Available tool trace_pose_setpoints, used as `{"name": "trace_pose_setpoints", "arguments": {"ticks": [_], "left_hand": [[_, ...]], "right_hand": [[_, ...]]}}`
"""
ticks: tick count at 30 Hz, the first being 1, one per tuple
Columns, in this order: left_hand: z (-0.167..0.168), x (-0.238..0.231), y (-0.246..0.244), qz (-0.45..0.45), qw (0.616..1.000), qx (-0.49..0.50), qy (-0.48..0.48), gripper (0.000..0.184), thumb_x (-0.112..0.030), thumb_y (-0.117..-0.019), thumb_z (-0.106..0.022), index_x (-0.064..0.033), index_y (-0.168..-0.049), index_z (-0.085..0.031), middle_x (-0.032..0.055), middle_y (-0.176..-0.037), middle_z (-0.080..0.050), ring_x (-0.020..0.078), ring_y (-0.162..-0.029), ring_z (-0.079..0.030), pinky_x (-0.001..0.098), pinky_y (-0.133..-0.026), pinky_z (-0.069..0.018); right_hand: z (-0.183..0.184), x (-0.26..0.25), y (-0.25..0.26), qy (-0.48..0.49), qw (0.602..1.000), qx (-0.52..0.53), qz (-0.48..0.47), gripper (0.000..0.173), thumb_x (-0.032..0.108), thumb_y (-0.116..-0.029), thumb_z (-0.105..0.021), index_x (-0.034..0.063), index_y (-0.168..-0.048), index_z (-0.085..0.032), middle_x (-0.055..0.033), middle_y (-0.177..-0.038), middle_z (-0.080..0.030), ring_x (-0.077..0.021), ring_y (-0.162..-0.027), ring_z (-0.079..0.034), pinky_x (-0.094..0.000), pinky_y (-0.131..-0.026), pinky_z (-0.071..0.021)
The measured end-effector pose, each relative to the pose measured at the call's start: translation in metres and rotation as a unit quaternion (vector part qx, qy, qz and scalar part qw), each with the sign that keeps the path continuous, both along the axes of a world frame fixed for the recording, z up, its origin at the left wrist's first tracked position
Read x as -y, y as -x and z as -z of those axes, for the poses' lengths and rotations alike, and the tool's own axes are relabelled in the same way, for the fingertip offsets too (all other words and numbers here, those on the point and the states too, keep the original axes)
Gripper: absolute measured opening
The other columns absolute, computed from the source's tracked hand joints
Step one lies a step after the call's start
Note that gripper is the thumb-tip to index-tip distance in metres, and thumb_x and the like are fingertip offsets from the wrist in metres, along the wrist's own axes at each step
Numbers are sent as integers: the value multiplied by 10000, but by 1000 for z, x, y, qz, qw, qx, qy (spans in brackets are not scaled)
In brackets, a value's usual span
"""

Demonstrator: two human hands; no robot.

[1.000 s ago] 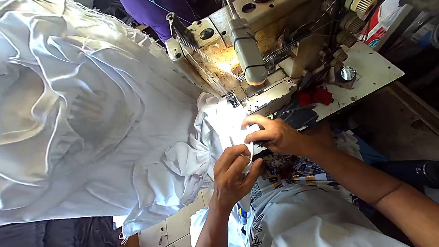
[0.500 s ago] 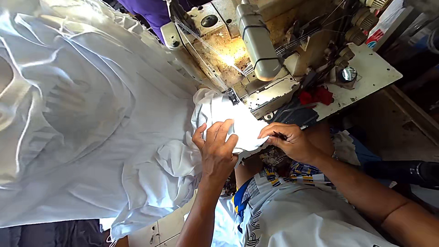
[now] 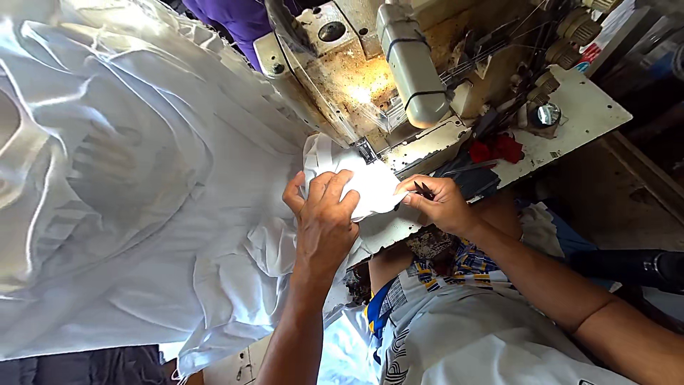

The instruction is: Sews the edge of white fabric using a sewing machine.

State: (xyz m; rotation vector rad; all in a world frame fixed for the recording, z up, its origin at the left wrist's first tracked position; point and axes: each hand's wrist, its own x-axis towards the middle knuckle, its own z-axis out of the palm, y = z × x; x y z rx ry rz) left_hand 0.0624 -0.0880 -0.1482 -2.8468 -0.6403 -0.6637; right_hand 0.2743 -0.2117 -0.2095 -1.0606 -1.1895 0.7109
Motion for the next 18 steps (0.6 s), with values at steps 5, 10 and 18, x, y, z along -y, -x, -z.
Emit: {"name": "trace_pose_setpoints", "arguments": {"ticks": [5, 10, 18], "left_hand": [[-8, -8, 2, -9, 999, -12, 34, 151, -39, -854, -592, -81, -898, -730, 79, -1379, -627, 327, -1300, -548, 650, -1132, -254], [-4, 22, -9, -29, 994, 22, 100, 453, -289, -844, -757, -152, -1268, -675, 77, -1555, -466, 327, -1350, -485, 610, -1080, -336], [52, 21, -43, -42, 979, 197, 15, 286, -176, -987, -616, -192, -1242, -744, -30, -1315, -700, 189, -1250, -618, 544, -1163, -323]], "right_hand": [[-10, -9, 1, -21, 998, 61, 8, 119, -17, -978, -616, -24, -1046, -714, -103, -1089, -708, -135, -947, -683, -285, -818, -596], [-15, -11, 1, -61, 991, 116, -1, 133, -71, -945, -623, -29, -1030, -717, -107, -1096, -707, -139, -984, -685, -286, -851, -603], [-23, -14, 1, -108, 993, 44, -27, 133, -110, -924, -633, -65, -1014, -721, -137, -1046, -723, -166, -942, -702, -310, -830, -612]]}}
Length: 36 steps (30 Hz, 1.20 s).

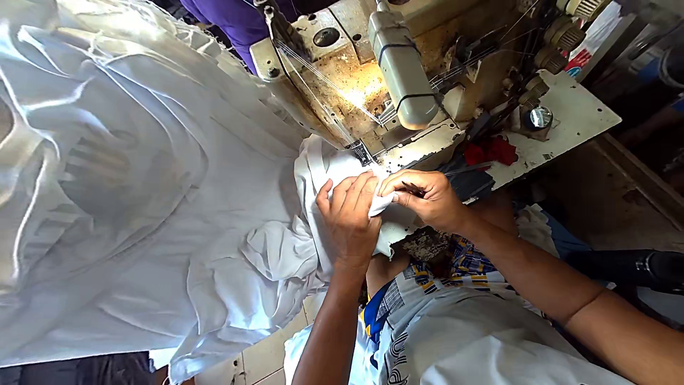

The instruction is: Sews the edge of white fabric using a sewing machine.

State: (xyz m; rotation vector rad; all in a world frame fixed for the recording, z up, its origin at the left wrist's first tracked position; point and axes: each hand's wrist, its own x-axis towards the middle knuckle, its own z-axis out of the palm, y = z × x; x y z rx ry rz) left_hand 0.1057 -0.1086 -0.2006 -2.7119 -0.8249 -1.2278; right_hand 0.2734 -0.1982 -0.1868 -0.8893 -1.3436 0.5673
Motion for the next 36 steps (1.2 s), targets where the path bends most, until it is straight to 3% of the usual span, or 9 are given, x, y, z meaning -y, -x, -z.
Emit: {"name": "trace_pose_setpoints", "arguments": {"ticks": [6, 13, 23, 28, 31, 33, 34, 36], "left_hand": [[-14, -14, 21, 44, 998, -48, -26, 260, -113, -971, -608, -169, -1159, -778, -5, -1233, -736, 214, -1139, -672, 554, -1146, -341], [-23, -17, 29, 69, 993, -93, -28, 229, -125, -955, -625, -133, -1129, -774, 19, -1255, -727, 235, -1128, -673, 560, -1131, -350], [-44, -43, 26, 88, 983, -158, -17, 274, -148, -954, -565, -113, -1145, -760, 36, -1229, -732, 266, -1118, -672, 565, -1114, -358], [-46, -59, 21, 82, 985, -152, -19, 268, -144, -948, -567, -103, -1131, -758, 50, -1244, -724, 283, -1141, -660, 535, -1083, -399], [-48, -52, 21, 90, 986, -139, 6, 243, -112, -950, -580, -88, -1119, -755, 56, -1279, -705, 282, -1187, -639, 512, -1077, -420], [-53, -47, 25, 133, 980, -133, 59, 195, -107, -928, -602, -99, -1049, -755, 47, -1305, -678, 264, -1232, -600, 497, -1062, -438], [-57, -46, 29, 155, 973, -147, 84, 172, -140, -914, -622, -99, -1020, -751, 52, -1320, -658, 265, -1249, -577, 502, -1063, -435], [-68, -44, 41, 161, 961, -200, 101, 260, -369, -928, -683, -113, -943, -728, 70, -1334, -617, 284, -1278, -540, 527, -1071, -422]], "right_hand": [[18, 7, -3, 35, 999, -33, -1, 126, -88, -934, -646, -55, -1024, -728, -137, -1091, -724, -175, -962, -706, -313, -829, -616], [26, 10, -4, 48, 997, -53, -4, 116, -90, -930, -652, -59, -1019, -721, -142, -1089, -727, -181, -975, -710, -316, -836, -614], [16, -8, -2, 63, 996, -66, 14, 106, -77, -941, -639, -55, -1022, -703, -131, -1032, -724, -144, -872, -686, -285, -756, -587], [11, -25, 2, 59, 995, -77, 27, 122, -86, -949, -609, -48, -1024, -698, -132, -1050, -719, -155, -891, -681, -295, -768, -581], [12, -29, 4, 57, 995, -64, 44, 143, -81, -964, -592, -41, -1045, -703, -133, -1086, -722, -176, -979, -693, -324, -850, -592], [12, -31, 6, 59, 996, -46, 55, 158, -72, -975, -580, -31, -1059, -708, -125, -1106, -724, -179, -1012, -696, -337, -886, -593], [13, -32, 6, 62, 996, -35, 62, 167, -69, -977, -578, -25, -1066, -712, -119, -1115, -725, -175, -1020, -698, -340, -895, -597], [13, -31, 7, 62, 995, -18, 73, 170, -68, -980, -575, -19, -1062, -716, -112, -1115, -724, -166, -1015, -696, -334, -887, -599]]}}
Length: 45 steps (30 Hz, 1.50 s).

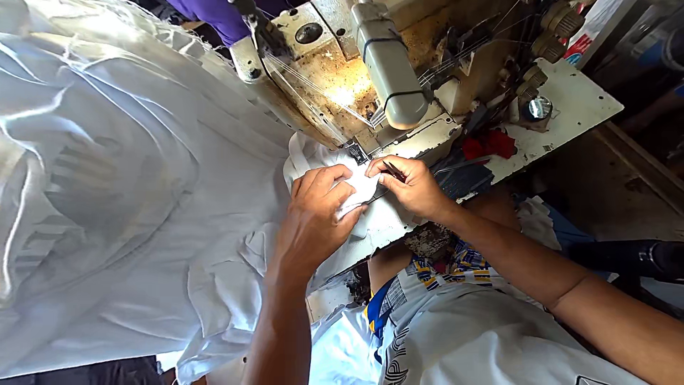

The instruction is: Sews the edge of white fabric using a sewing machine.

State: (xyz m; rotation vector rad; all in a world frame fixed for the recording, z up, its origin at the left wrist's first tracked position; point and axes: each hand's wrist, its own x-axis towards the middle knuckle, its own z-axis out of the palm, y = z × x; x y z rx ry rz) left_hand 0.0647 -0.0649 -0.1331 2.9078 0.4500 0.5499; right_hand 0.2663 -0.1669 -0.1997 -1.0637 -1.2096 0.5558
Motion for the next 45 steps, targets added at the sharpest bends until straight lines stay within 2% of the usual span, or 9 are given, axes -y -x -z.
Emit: {"name": "trace_pose_setpoints", "arguments": {"ticks": [3, 8, 14, 17, 20, 23, 26, 31, 45], "left_hand": [[-20, -1, 26, -59, 996, -64, -36, 526, -640, -899, -639, -122, -827, -694, 101, -1346, -595, 339, -1280, -528, 586, -1022, -434], [-43, 40, 37, -24, 999, 30, 38, 334, -426, -919, -733, -113, -813, -686, 66, -1408, -586, 230, -1250, -593, 460, -979, -543], [5, 74, 14, 51, 980, 118, 152, 204, -240, -967, -720, -66, -870, -679, 57, -1001, -716, 88, -862, -685, 248, -719, -580], [36, 85, -2, -9, 981, 180, 74, 349, -391, -918, -776, -53, -936, -693, 66, -855, -677, 134, -797, -657, 287, -692, -549], [72, 87, -21, -121, 967, 211, -77, 587, -563, -852, -776, -119, -1225, -683, 102, -1018, -591, 238, -916, -565, 388, -825, -461], [91, 69, -27, -161, 954, 200, -153, 526, -326, -900, -723, -206, -1399, -609, 154, -1326, -551, 347, -1190, -521, 525, -1035, -389], [78, 50, -20, -135, 963, 173, -155, 285, -193, -934, -661, -193, -1208, -738, 95, -1418, -607, 337, -1326, -529, 606, -1161, -289], [43, 50, -8, -114, 981, 82, -132, 126, -109, -926, -620, -85, -906, -741, 36, -1302, -699, 271, -1224, -635, 622, -1169, -295], [22, 13, -14, -81, 989, 25, -123, 132, -84, -906, -590, -49, -935, -714, 63, -1285, -701, 297, -1152, -658, 597, -1124, -346]], "right_hand": [[-1, -1, -1, -12, 999, 41, 10, 172, -82, -967, -585, -33, -1060, -721, -125, -1129, -725, -168, -1055, -699, -331, -932, -596], [-15, 5, -15, -33, 979, 183, -81, 144, -46, -966, -612, -16, -1045, -728, -110, -1085, -713, -159, -1054, -682, -317, -961, -574], [-24, 49, -19, -33, 959, 225, -169, 107, 15, -982, -653, 1, -1038, -742, -72, -1063, -714, -123, -1017, -682, -280, -901, -588], [-12, 65, -18, -16, 965, 234, -117, 127, 25, -995, -635, 6, -1056, -744, -73, -1133, -715, -122, -1062, -685, -289, -920, -592], [-3, 72, -13, -17, 977, 194, -82, 139, 6, -985, -641, -17, -1078, -743, -89, -1163, -719, -132, -1088, -691, -298, -945, -596], [0, 75, -9, -13, 988, 141, -62, 121, 4, -981, -652, -20, -1063, -739, -88, -1141, -723, -130, -1052, -699, -291, -915, -609], [3, 77, -9, -2, 992, 114, -54, 105, 0, -974, -659, -27, -1040, -736, -86, -1104, -730, -125, -1013, -703, -284, -881, -612], [7, 79, -6, 7, 996, 76, -52, 82, 1, -970, -666, -30, -1011, -730, -87, -1071, -730, -119, -969, -704, -269, -842, -612], [5, 50, -8, 38, 998, 31, -25, 84, 25, -968, -665, -10, -1006, -732, -84, -1053, -726, -108, -881, -686, -256, -754, -594]]}}
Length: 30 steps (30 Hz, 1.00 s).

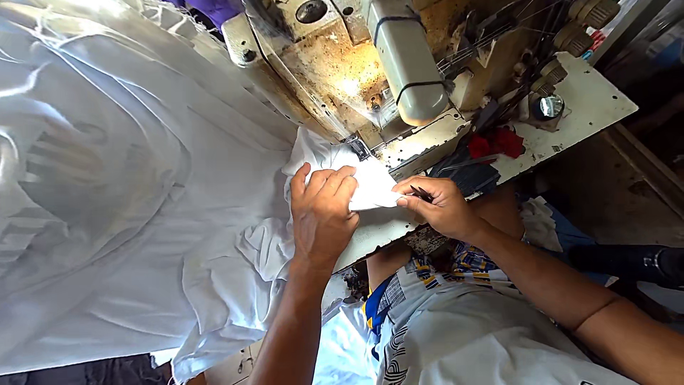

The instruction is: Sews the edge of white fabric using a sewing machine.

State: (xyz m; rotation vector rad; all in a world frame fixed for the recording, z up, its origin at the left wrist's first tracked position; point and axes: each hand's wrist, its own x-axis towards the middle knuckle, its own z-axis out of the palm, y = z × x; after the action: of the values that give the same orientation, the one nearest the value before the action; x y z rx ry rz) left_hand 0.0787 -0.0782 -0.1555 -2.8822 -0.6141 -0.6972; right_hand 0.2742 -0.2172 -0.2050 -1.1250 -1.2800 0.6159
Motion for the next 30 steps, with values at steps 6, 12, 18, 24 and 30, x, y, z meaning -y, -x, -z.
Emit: {"name": "trace_pose_setpoints", "arguments": {"ticks": [6, 12, 18, 24, 30], "left_hand": [[-10, -26, -4, 0, 1000, -6, 11, 189, -78, -911, -583, -50, -1044, -714, 97, -1257, -700, 325, -1160, -646, 571, -1090, -395], [-21, -10, 2, 73, 991, -2, 111, 183, -259, -876, -696, -98, -954, -732, 109, -1351, -578, 320, -1219, -533, 507, -988, -463], [-63, -30, 51, -22, 991, -92, 93, 524, -621, -892, -662, -100, -875, -715, 145, -1423, -532, 405, -1329, -463, 632, -1032, -416], [-66, 34, 41, 170, 960, 59, 214, 250, -218, -898, -779, -86, -742, -635, 78, -1261, -673, 169, -1092, -678, 362, -879, -604], [17, 55, 13, 80, 984, 123, 98, 456, -495, -858, -807, -129, -1112, -706, 72, -1000, -654, 202, -908, -620, 386, -799, -508]], "right_hand": [[-8, -26, 2, -9, 999, -37, -1, 75, -8, -969, -641, -23, -986, -714, -106, -1042, -718, -135, -891, -685, -284, -773, -595], [-4, -46, 2, -40, 998, -38, -8, 124, -30, -995, -585, -41, -1037, -701, -129, -1129, -710, -166, -1009, -688, -317, -884, -591], [-6, -48, -4, -67, 997, 46, -17, 137, -50, -979, -598, -53, -1046, -718, -147, -1172, -712, -193, -1148, -673, -340, -1021, -557], [-28, -17, -10, -49, 974, 190, -110, 146, 20, -989, -625, 16, -1102, -718, -63, -1086, -703, -114, -1001, -674, -287, -904, -586], [-11, 16, -11, -41, 982, 155, -98, 112, 4, -991, -628, -10, -1050, -722, -74, -1066, -710, -123, -1017, -684, -291, -908, -594]]}}
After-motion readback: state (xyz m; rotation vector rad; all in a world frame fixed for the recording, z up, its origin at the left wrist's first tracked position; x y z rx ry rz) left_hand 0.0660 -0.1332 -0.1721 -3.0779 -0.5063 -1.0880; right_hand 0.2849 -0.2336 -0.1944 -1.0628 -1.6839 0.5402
